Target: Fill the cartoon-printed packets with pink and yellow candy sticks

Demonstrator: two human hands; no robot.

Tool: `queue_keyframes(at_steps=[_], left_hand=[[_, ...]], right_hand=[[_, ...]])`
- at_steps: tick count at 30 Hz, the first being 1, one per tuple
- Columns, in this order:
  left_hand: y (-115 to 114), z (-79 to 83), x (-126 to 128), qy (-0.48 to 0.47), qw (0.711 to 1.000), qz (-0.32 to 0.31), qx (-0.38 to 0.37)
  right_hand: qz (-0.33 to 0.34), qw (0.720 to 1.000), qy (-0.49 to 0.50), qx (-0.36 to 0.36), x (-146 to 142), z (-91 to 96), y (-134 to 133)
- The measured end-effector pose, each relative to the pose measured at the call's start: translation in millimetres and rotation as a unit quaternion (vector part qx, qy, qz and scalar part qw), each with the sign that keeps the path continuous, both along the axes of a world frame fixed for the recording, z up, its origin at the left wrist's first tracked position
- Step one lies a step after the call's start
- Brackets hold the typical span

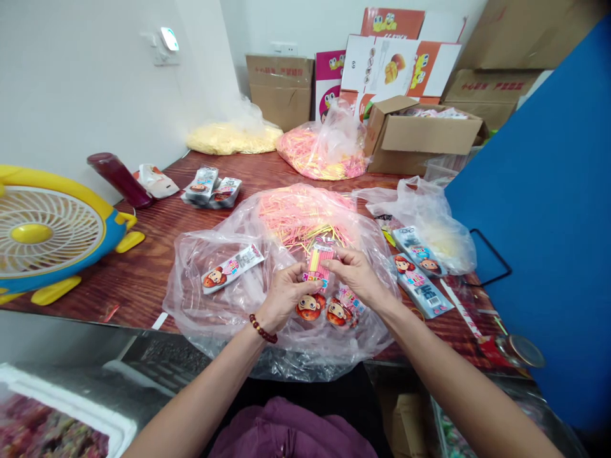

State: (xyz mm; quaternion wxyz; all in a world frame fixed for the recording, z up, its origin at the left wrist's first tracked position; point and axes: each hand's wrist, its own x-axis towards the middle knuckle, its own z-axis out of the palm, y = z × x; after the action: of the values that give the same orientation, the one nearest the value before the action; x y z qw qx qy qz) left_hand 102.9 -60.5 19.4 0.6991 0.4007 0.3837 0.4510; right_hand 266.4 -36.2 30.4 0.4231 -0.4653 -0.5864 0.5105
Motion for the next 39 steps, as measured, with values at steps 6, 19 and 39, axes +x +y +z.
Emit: queue_keyframes(at_steps=[6, 19, 39], left_hand=[[-3, 1.9, -1, 0.004, 1.000, 0.014, 0.007], [-4, 1.9, 0, 0.037, 0.999, 0.007, 0.031], [21, -11.4, 7, 0.229, 0.939, -0.100, 0.238]], right_hand=[[-0.018, 1.000, 0.022, -0.009, 0, -1.6, -1], [-0.019, 0.998, 0.054, -0.033, -6, 0.1, -2], [-0.043, 0.996, -0.073, -0.037, 73, 18.4, 4]])
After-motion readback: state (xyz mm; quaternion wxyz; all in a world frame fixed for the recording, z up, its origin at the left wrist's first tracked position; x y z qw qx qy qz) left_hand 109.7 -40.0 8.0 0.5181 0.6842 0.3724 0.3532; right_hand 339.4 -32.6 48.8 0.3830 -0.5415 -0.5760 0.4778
